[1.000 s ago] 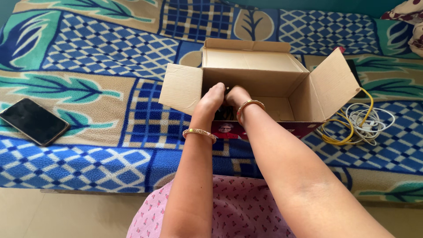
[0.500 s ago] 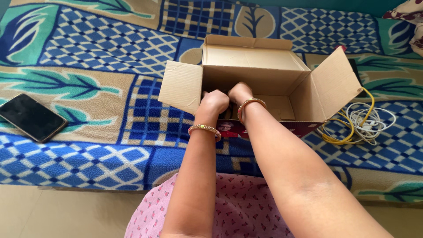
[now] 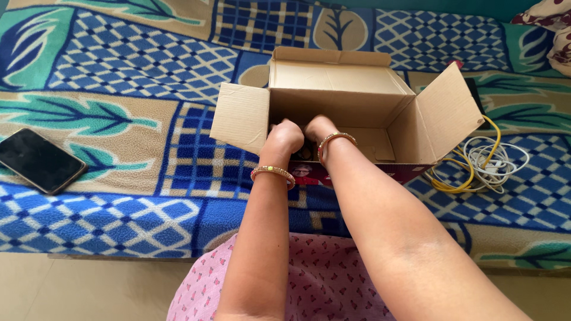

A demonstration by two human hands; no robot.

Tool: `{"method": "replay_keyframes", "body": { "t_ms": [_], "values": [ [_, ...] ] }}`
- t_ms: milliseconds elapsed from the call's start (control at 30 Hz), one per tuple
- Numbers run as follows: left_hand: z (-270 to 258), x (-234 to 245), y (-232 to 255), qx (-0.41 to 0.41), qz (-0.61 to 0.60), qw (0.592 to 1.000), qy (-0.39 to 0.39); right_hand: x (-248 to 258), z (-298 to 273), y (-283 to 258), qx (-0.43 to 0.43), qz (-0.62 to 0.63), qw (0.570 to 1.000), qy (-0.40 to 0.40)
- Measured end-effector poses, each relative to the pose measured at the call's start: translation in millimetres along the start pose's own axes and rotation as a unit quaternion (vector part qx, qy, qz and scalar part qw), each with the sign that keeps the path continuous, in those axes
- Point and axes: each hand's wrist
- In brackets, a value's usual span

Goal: The person unboxes an electronic device by removing a power adapter and cables from a cardboard box, then untangles and coils the white power cable before placing items back into the box.

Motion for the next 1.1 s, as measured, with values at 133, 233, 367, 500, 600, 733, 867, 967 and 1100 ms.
{"method": "replay_keyframes", "body": {
  "t_ms": [133, 233, 367, 500, 600, 733, 867, 967, 1100],
  "values": [
    [-20, 9, 8, 0.022, -0.017, 1.000, 0.007, 16, -54, -24, -0.041, 0.191, 0.980, 0.032],
    [-30, 15, 4, -0.005, 0.030, 0.999, -0.014, 20, -97, -39, 0.011, 0.292, 0.955, 0.042],
    [-14, 6, -3, -0.096, 0.081, 0.992, 0.015, 32, -103, -55, 0.016, 0.160, 0.987, 0.018],
    [-3, -3, -6, -0.039, 0.028, 0.998, 0.034, 38, -132, -59, 0.032, 0.267, 0.962, 0.047],
    [-1, -5, -4, -0.023, 0.014, 0.999, 0.042, 45, -150, -66, 0.028, 0.274, 0.960, 0.043],
    [3, -12, -4, -0.006, -0.009, 0.998, 0.056, 38, -154, -66, 0.032, 0.381, 0.922, 0.059],
    [7, -11, -4, -0.027, 0.002, 0.998, 0.058, 33, -146, -65, 0.004, 0.521, 0.848, 0.092],
    [11, -11, -6, -0.060, 0.025, 0.995, 0.079, 34, -141, -62, 0.033, 0.463, 0.880, 0.099],
    [18, -16, -5, -0.039, 0.023, 0.995, 0.094, 41, -156, -69, 0.061, 0.333, 0.941, 0.019]
  ]
}}
Point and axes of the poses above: each hand's wrist, its own z-axis towards the middle knuckle, its own x-axis out of the back of the hand, y = z × x, and after that the axes turned 9 degrees about x, right-handed
